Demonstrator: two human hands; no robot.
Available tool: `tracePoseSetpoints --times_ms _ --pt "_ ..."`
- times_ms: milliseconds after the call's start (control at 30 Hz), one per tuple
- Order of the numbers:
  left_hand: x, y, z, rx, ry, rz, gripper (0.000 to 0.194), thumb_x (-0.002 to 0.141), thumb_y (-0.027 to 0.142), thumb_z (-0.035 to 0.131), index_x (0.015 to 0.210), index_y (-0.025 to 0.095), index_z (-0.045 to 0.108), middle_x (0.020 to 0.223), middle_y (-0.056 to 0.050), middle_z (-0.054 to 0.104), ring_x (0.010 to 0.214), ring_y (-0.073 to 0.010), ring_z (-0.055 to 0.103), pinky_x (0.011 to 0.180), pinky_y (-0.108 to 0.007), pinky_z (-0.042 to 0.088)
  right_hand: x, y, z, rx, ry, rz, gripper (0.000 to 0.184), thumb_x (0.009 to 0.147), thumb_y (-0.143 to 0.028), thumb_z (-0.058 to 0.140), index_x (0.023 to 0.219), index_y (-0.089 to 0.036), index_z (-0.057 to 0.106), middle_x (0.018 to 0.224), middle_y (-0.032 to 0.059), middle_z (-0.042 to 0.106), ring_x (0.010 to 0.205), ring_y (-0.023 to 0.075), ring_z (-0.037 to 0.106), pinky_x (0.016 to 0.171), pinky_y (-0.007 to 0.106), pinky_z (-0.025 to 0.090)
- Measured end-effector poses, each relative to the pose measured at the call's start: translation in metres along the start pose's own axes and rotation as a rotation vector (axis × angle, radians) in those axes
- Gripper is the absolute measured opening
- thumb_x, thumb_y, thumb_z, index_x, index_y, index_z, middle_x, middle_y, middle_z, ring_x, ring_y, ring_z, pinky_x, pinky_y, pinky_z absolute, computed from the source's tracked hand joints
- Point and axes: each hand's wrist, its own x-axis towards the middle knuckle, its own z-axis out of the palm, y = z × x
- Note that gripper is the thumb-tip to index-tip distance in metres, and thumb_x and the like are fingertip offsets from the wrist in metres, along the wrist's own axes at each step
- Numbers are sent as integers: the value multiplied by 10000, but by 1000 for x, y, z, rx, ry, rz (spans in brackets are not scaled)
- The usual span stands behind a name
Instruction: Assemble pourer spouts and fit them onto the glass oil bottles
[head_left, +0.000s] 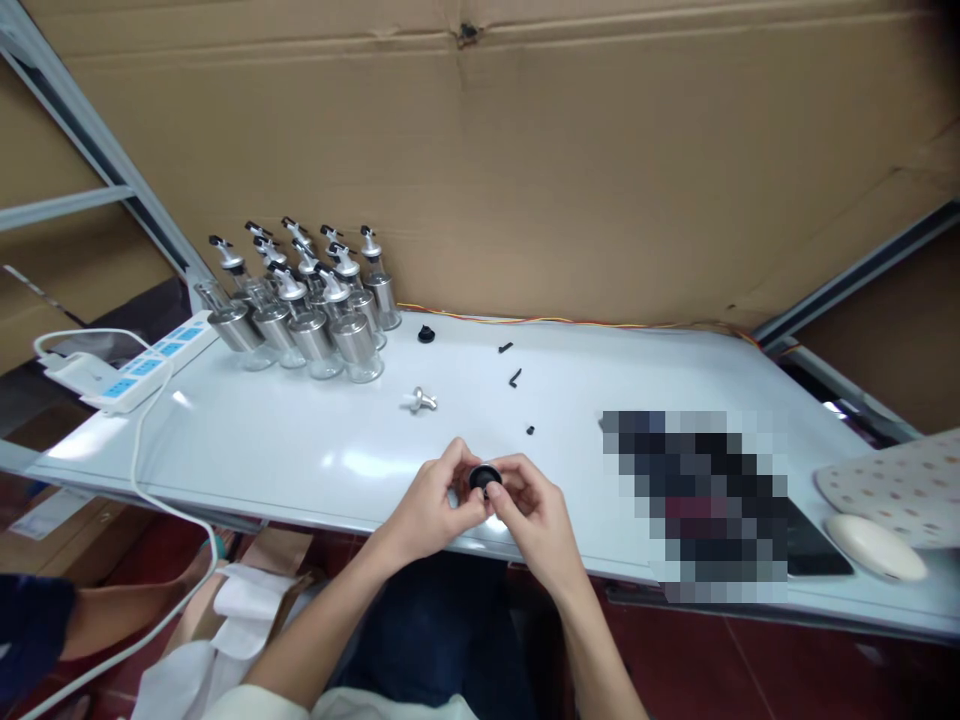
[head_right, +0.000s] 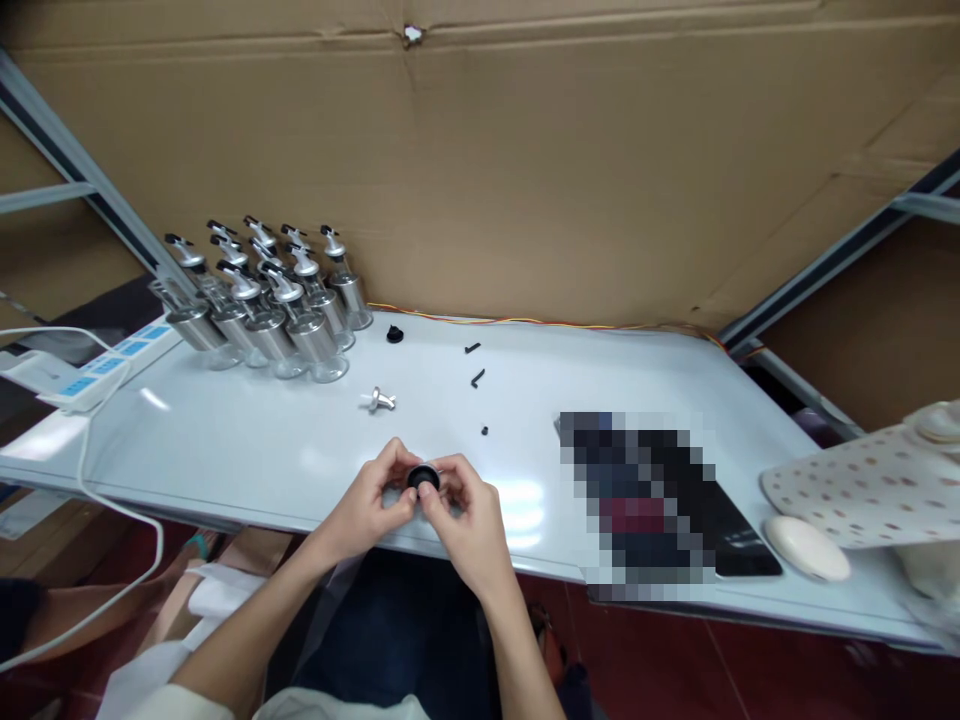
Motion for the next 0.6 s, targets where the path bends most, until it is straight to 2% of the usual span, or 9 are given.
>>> tracePoseSetpoints --times_ms 467,600 --pt "-1 -1 -1 -15 15 19 110 741 180 501 775 192 397 682 34 563 594 -93 506 597 -210 394 -5 1 0 -66 -23 -47 240 888 -414 508 887 -185 578 637 -9 590 583 123 543 565 222 422" --pt "-1 -1 0 35 52 22 101 753 185 518 816 186 439 699 31 569 610 -100 518 606 -217 404 -3 2 1 -60 -8 -52 245 889 -414 503 938 -188 582 703 12 636 616 134 580 586 229 458"
